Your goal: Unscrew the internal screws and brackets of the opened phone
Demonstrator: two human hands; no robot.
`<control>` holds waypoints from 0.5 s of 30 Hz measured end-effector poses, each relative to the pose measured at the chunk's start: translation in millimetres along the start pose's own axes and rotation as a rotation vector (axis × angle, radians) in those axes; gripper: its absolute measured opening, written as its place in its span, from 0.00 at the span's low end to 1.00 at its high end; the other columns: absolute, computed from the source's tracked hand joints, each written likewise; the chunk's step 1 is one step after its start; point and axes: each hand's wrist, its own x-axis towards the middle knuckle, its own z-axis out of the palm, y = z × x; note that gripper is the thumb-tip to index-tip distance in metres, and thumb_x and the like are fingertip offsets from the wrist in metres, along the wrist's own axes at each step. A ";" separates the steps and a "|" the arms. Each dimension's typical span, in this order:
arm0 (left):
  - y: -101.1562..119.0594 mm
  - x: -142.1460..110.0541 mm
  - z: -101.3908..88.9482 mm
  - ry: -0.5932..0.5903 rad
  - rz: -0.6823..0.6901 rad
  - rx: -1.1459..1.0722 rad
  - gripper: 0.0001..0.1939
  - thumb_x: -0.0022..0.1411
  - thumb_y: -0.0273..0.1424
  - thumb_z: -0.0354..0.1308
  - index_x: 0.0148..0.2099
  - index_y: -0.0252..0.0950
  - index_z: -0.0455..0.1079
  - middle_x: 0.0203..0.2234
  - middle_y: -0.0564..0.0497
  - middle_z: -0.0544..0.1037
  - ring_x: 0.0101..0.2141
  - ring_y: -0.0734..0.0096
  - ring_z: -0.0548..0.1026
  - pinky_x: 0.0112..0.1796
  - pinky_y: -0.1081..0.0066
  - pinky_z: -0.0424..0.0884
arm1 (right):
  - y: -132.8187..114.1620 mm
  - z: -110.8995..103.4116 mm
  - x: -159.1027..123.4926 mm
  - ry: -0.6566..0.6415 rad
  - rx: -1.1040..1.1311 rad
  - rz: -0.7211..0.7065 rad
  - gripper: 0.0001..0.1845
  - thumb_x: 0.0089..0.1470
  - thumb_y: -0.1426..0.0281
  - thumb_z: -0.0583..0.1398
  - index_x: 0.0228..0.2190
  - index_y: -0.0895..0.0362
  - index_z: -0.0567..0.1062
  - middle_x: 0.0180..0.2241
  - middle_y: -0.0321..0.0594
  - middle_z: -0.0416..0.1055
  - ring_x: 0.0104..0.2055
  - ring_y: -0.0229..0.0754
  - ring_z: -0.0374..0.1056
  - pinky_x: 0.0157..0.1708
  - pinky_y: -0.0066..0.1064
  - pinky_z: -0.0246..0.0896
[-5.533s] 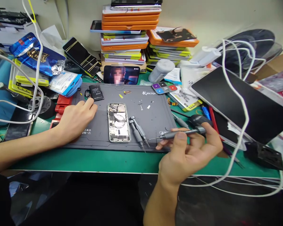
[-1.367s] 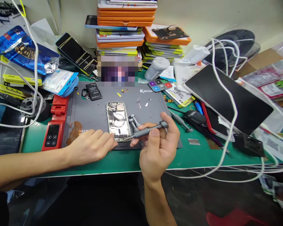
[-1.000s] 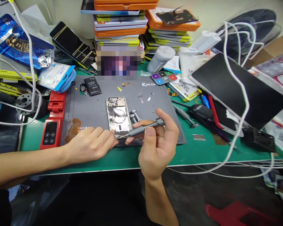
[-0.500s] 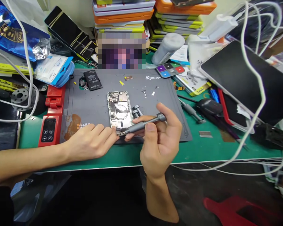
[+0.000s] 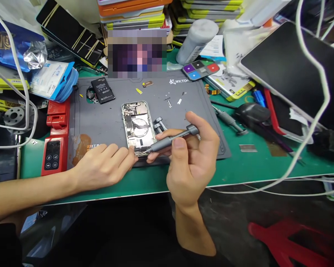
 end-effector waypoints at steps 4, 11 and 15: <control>-0.9 0.3 -1.0 -0.004 0.002 -0.040 0.05 0.72 0.28 0.60 0.46 0.31 0.75 0.22 0.57 0.67 0.23 0.73 0.66 0.22 0.68 0.58 | -0.3 -0.7 -0.3 -0.024 -0.038 -0.024 0.21 0.71 0.64 0.51 0.63 0.41 0.61 0.43 0.38 0.78 0.25 0.37 0.73 0.26 0.36 0.77; -1.8 1.9 -1.5 -0.006 0.010 -0.025 0.11 0.73 0.32 0.61 0.46 0.27 0.77 0.21 0.56 0.66 0.23 0.73 0.64 0.22 0.66 0.58 | 0.0 -0.3 -0.4 -0.034 0.025 -0.011 0.20 0.71 0.64 0.54 0.61 0.37 0.64 0.43 0.36 0.80 0.25 0.37 0.74 0.28 0.37 0.78; -1.5 3.5 -2.1 0.007 0.008 -0.021 0.12 0.72 0.33 0.62 0.46 0.27 0.77 0.21 0.57 0.66 0.22 0.73 0.64 0.21 0.66 0.59 | -0.6 -0.6 -0.5 -0.035 -0.024 0.007 0.20 0.71 0.62 0.53 0.61 0.38 0.63 0.46 0.39 0.80 0.26 0.38 0.75 0.29 0.39 0.79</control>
